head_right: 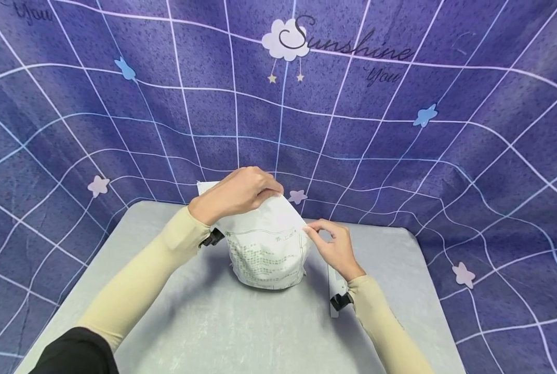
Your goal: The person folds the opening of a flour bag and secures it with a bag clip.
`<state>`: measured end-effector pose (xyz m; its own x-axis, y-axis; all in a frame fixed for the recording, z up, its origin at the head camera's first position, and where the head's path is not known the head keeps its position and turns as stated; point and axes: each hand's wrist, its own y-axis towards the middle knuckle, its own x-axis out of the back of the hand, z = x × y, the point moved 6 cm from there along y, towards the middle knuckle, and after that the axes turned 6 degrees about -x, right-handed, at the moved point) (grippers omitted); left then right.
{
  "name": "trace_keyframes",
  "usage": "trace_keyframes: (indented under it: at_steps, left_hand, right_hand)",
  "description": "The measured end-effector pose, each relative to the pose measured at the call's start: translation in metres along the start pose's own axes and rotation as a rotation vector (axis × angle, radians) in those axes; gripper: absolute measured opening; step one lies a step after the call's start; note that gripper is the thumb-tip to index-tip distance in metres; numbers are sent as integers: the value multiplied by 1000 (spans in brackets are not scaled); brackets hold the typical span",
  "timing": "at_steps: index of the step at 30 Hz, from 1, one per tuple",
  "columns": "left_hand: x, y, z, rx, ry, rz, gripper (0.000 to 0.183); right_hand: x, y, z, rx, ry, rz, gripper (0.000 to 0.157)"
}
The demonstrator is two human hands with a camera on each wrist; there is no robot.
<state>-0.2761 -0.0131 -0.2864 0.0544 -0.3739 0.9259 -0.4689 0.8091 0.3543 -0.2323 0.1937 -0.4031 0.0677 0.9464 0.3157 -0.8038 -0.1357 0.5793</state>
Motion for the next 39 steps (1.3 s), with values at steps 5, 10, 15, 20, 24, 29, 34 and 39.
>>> trace_keyframes:
  at_steps: [5, 10, 15, 20, 24, 29, 34, 39]
  left_hand:
    - [1, -1, -1, -19, 11, -13, 20]
    - [2, -2, -3, -56, 13, -28, 19]
    - [3, -2, -5, -93, 14, -37, 19]
    - [2, -1, -6, -97, 1, -33, 19]
    - [3, -1, -6, -94, -8, -30, 20]
    - [3, 0, -5, -91, -8, -22, 20]
    - [3, 1, -5, -85, 0, -10, 20]
    - [2, 1, -4, -84, 0, -9, 20]
  right_hand:
    - [-1, -1, -23, -15, 36, 9, 12]
    - [-2, -2, -28, -52, 109, 64, 12]
    - [-2, -3, -28, -106, 115, 98, 19]
    - [1, -3, -24, -130, 94, 137, 28]
    - [8, -4, -23, -104, 103, 137, 32]
    - [25, -14, -31, -99, 71, 25, 28]
    - [43, -34, -48, -212, 0, -69, 19]
    - [55, -62, -72, -311, -184, -22, 14]
